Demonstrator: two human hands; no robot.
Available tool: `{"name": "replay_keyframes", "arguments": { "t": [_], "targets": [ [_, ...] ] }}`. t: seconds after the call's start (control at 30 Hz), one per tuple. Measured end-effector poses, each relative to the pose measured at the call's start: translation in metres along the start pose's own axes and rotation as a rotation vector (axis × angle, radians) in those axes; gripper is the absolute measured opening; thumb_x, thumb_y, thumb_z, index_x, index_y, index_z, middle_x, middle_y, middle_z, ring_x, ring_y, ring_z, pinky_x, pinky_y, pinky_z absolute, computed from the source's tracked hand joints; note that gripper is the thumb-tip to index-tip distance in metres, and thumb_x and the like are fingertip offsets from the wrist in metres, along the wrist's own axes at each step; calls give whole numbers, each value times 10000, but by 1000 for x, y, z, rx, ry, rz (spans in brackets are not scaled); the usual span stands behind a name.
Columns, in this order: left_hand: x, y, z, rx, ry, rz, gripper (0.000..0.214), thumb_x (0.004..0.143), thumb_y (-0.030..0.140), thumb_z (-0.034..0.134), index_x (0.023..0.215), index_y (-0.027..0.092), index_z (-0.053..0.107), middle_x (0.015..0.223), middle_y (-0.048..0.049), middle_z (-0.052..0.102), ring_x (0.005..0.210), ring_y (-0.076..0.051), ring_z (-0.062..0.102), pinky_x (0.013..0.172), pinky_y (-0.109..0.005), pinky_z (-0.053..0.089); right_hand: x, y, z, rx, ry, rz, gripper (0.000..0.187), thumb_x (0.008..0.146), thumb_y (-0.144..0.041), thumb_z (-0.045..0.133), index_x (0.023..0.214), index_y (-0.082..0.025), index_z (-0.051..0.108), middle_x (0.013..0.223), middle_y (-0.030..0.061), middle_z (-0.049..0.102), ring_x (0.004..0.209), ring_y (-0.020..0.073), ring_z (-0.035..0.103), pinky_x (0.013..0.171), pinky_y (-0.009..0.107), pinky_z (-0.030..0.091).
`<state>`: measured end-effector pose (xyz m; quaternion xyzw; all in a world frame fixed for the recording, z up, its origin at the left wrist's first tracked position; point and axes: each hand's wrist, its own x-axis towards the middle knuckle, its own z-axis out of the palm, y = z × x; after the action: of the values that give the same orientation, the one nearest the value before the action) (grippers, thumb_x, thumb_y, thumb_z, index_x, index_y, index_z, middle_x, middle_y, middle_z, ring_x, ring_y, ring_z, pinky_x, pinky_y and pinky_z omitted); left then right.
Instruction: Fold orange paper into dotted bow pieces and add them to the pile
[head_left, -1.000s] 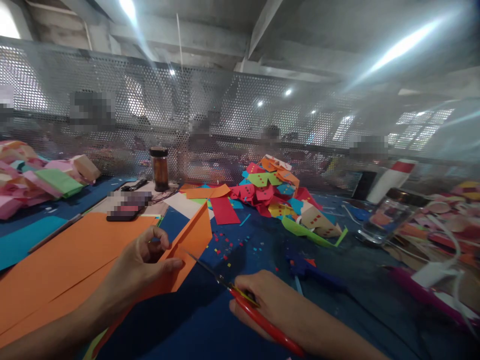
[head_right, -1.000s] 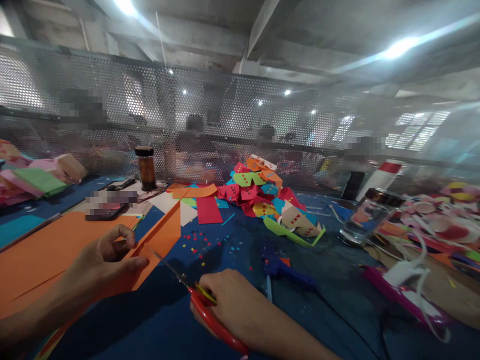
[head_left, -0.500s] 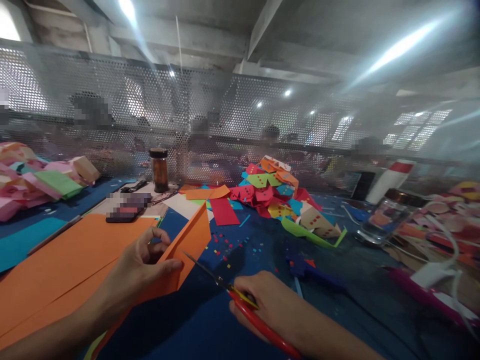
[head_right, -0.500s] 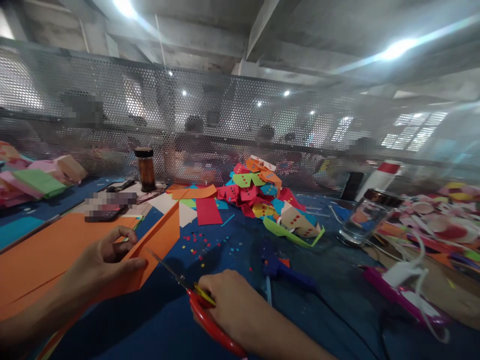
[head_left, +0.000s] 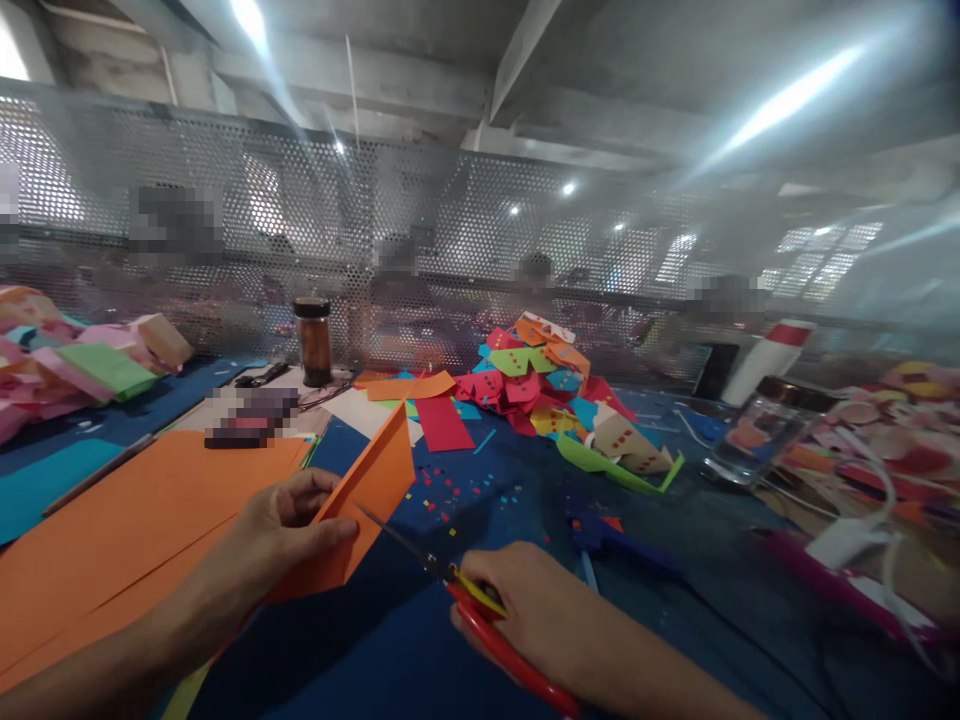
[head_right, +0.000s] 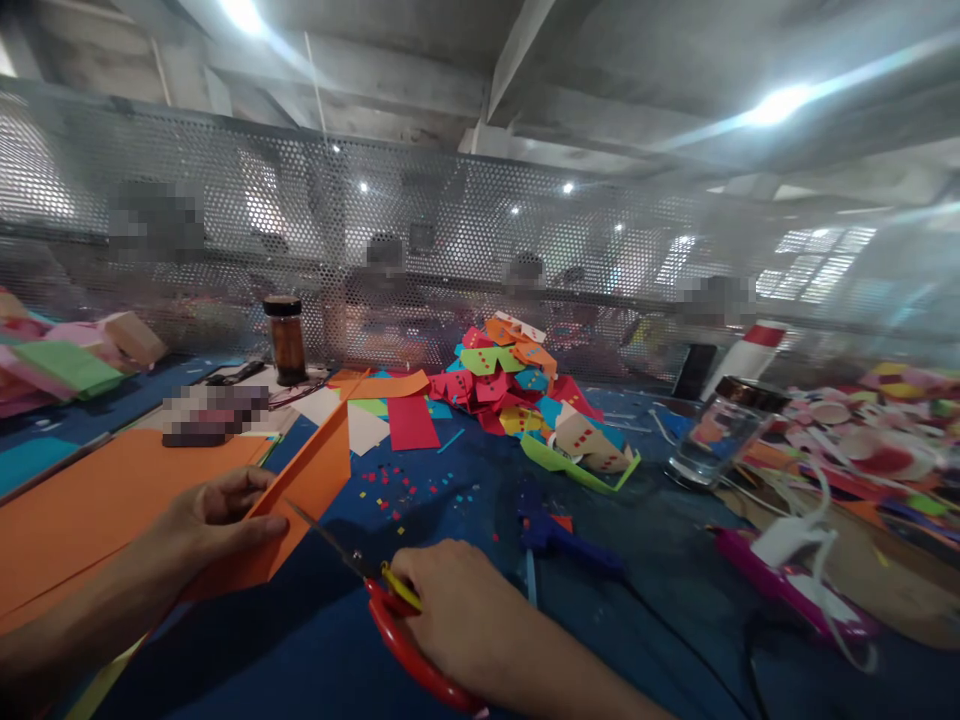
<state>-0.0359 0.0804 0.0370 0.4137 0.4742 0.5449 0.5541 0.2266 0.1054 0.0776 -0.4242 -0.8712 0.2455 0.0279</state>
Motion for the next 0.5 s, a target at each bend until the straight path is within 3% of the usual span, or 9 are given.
{"name": "replay_keyframes", "arguments": {
  "t": [0.2, 0.37, 0.5],
  "targets": [
    [-1, 6, 0, -50, 5, 6, 384, 610, 314, 922, 879, 195, 676, 838, -44, 804, 686, -226, 759, 637, -292, 571, -4, 0, -9, -51, -25, -44, 165, 852, -187, 599, 706, -199, 522, 706, 12, 683, 602, 145, 585, 515, 270, 286],
    [0, 16, -7, -17, 93, -55, 517, 605, 312, 930, 1025, 221, 642, 835, -14, 801, 664, -199, 757, 597, -241, 566, -12, 11, -30, -125, 20, -65, 231, 868, -334, 623, 702, -204, 530, 720, 28, 688, 613, 169, 597, 527, 281, 312],
    [2, 18, -9, 4, 101, -57, 531, 587, 330, 936, 1008, 213, 636, 767, -15, 785, 591, -178, 727, 527, -212, 532, -8, 20, -52, -329, 152, 101, 312, 888, -496, 593, 756, -212, 599, 765, 48, 711, 660, 203, 641, 571, 296, 385]
  ]
}}
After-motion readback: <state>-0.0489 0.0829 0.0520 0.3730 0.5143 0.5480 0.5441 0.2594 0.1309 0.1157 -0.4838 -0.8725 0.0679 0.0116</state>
